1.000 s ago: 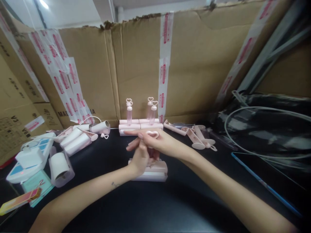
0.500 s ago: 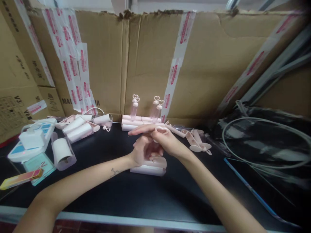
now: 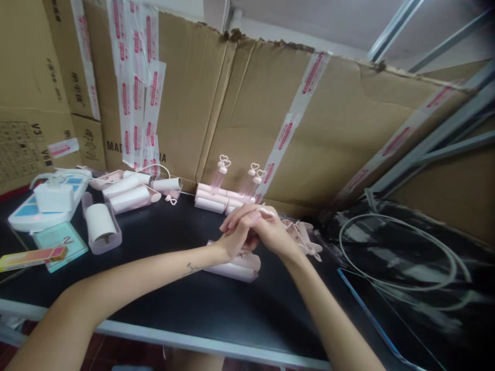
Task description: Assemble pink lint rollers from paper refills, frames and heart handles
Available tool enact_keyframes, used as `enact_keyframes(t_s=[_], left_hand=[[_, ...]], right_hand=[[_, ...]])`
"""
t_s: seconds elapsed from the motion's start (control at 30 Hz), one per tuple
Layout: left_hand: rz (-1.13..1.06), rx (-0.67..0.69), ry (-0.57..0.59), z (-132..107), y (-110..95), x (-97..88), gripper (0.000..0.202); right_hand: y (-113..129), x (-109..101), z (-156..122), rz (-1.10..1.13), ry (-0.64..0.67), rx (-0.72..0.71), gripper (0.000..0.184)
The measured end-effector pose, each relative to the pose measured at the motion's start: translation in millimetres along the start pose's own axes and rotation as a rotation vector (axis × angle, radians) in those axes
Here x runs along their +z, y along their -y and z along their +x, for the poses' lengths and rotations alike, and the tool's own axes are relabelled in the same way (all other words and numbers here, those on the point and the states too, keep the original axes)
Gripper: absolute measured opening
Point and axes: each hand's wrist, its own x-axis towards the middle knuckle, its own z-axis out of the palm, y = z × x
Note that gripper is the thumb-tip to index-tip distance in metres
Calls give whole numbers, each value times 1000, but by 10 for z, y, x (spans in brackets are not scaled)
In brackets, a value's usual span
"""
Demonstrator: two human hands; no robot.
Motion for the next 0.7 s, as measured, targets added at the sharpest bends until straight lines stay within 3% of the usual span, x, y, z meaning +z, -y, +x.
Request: enact_keyframes(t_s=[0.2,0.3,0.4,0.6,0.7], left_hand=[[245,115,89,-40,-41,29,45],[297,136,87,-41,-41,31,52],[302,124,65,-35,-25,19,54],[236,57,61,-34,-29,20,46],[255,16,95,-21,-20,-9,52]], right_hand=[[141,-52,-4,-70,188,249,31],[162,-76,21,-72,253,304,32],[128,-70,29,-43,252,273,33],[48,15,-5,73,127,136,36],[27,29,4,98,118,86,33]])
